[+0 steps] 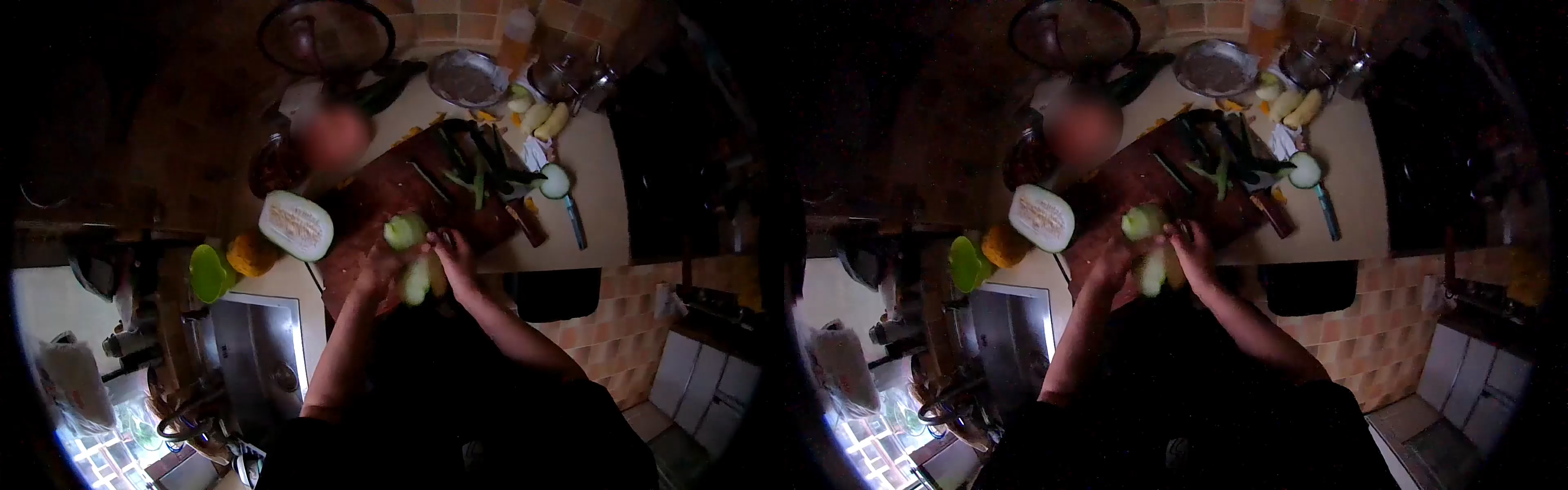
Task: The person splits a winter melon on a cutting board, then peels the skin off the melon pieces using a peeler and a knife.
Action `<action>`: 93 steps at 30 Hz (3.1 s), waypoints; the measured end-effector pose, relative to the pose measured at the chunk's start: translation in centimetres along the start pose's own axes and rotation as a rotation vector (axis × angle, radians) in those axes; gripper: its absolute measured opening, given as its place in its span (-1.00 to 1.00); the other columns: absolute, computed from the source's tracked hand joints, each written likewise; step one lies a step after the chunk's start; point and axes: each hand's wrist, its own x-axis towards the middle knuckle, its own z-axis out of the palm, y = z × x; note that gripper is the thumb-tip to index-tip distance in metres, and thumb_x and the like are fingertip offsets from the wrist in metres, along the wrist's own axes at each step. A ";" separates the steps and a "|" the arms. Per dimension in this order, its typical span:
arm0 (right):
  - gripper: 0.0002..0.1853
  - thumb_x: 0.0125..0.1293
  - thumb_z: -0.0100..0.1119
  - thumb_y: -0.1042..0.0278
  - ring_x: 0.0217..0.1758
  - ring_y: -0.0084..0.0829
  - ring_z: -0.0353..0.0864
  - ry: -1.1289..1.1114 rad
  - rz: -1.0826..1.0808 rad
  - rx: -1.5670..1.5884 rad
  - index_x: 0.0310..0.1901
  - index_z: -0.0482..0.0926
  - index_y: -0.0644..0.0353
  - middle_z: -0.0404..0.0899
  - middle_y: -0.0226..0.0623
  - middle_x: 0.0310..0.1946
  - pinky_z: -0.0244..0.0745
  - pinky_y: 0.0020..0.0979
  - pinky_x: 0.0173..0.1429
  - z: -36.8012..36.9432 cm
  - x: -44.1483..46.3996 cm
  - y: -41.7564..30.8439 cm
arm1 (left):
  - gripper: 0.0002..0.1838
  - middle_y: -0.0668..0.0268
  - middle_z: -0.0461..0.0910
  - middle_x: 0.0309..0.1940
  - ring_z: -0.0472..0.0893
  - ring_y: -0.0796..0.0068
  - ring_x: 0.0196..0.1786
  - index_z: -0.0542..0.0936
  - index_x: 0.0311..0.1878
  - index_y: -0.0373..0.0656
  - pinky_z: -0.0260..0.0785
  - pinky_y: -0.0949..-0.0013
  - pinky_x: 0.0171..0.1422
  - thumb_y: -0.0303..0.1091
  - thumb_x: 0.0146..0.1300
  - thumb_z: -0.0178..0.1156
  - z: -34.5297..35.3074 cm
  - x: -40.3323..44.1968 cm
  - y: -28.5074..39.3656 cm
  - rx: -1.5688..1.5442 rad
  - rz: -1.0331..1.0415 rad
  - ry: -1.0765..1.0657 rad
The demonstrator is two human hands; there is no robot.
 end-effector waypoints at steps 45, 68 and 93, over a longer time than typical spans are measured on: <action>-0.61 0.41 0.41 0.13 -0.01 -0.44 0.79 -0.478 -0.411 -0.431 0.20 0.71 0.06 0.78 -0.26 0.10 0.63 -0.37 0.17 -9.5 3.8 -11.2 | -0.50 0.14 0.76 -0.14 0.75 0.08 -0.14 0.71 0.06 0.01 0.59 0.12 -0.06 0.01 0.09 0.49 -0.9 3.6 4.8 1.494 0.546 -0.170; -0.59 0.44 0.39 0.16 0.14 -0.37 0.76 -0.419 -0.513 -0.394 0.22 0.68 0.16 0.78 -0.25 0.08 0.61 -0.35 0.21 -6.9 3.9 -10.0 | -0.50 0.18 0.79 -0.12 0.76 0.35 -0.08 0.74 0.03 -0.16 0.59 0.27 0.09 -0.18 0.03 0.62 -4.1 4.5 3.9 1.180 0.376 -0.087; -0.49 0.31 0.51 0.16 0.11 -0.38 0.61 -0.402 -0.355 -0.218 0.15 0.56 0.29 0.66 -0.29 0.00 0.49 -0.33 0.25 -1.7 1.3 -10.2 | -0.34 0.16 0.63 0.07 0.65 0.14 0.09 0.58 0.21 -0.15 0.53 0.19 0.19 -0.38 0.00 0.63 -4.4 -1.5 6.3 0.888 0.520 0.054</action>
